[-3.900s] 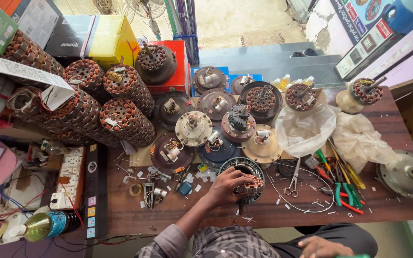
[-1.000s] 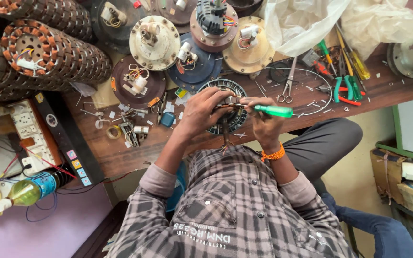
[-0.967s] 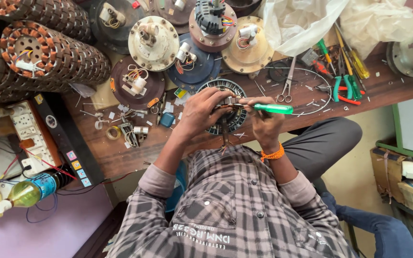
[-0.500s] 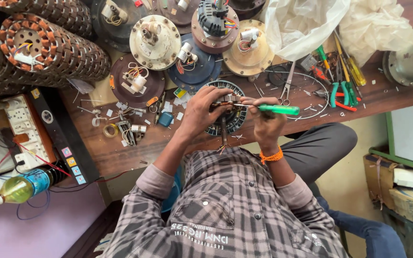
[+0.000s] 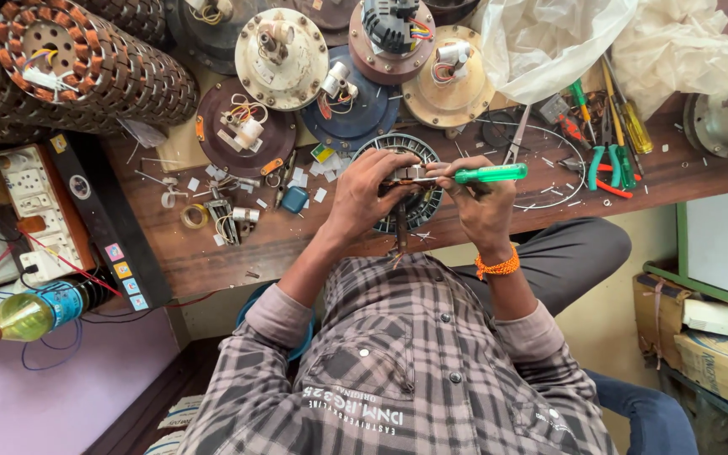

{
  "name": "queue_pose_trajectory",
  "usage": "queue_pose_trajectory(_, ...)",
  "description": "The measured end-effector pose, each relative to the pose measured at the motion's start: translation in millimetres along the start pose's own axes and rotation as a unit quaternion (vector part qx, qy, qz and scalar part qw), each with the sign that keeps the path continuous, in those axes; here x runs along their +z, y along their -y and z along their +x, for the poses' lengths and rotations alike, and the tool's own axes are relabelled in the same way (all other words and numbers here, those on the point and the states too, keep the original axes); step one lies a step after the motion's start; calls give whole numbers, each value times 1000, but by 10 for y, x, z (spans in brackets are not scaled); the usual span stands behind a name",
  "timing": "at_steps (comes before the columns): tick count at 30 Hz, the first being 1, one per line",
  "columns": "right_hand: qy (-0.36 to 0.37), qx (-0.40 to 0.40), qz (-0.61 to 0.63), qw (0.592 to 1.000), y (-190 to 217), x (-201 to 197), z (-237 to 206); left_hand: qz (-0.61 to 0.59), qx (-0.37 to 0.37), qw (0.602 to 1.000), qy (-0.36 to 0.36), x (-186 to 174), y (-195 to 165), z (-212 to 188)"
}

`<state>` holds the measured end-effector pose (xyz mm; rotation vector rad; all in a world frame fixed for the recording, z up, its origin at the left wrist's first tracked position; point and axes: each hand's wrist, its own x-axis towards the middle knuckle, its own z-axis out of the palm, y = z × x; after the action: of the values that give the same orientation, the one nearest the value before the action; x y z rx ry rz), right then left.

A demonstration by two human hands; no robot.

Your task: The person sits on the floor and uses a green-handled screwdriver to work on a copper-wound motor armature held at the table edge, prying and adjusting the windings and repositioning the armature in a fan cover. They occasionally reach across the cluttered workbench for parts and continue working the windings by hand and with the screwdriver.

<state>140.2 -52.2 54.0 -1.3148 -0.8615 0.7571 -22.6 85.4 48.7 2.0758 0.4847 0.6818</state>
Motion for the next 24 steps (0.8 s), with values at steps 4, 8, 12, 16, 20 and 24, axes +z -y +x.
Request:
queue_pose_trajectory(4, 2, -8, -12, 1000, 18, 4, 16, 1, 3, 1000, 0, -7, -27, 9)
queue_pose_trajectory(8, 16, -20, -41, 999, 110, 23, 48, 6, 4, 1000, 3, -13, -43, 32)
queue_pose_trajectory(12, 39, -27, -94, 994, 235, 57, 72, -2, 5, 1000, 0, -18, -39, 56)
queue_pose_trajectory(16, 42, -27, -147, 988, 304, 98, 103, -10, 5, 1000, 5, -36, -30, 65)
queue_pose_trajectory(20, 31, -39, -125, 991, 297, 135, 114, -8, 14, 1000, 9, -35, -12, 84)
queue_pose_trajectory(24, 19, -36, -124, 991, 224, 170, 101, 8, -4, 1000, 23, -17, 10, 92)
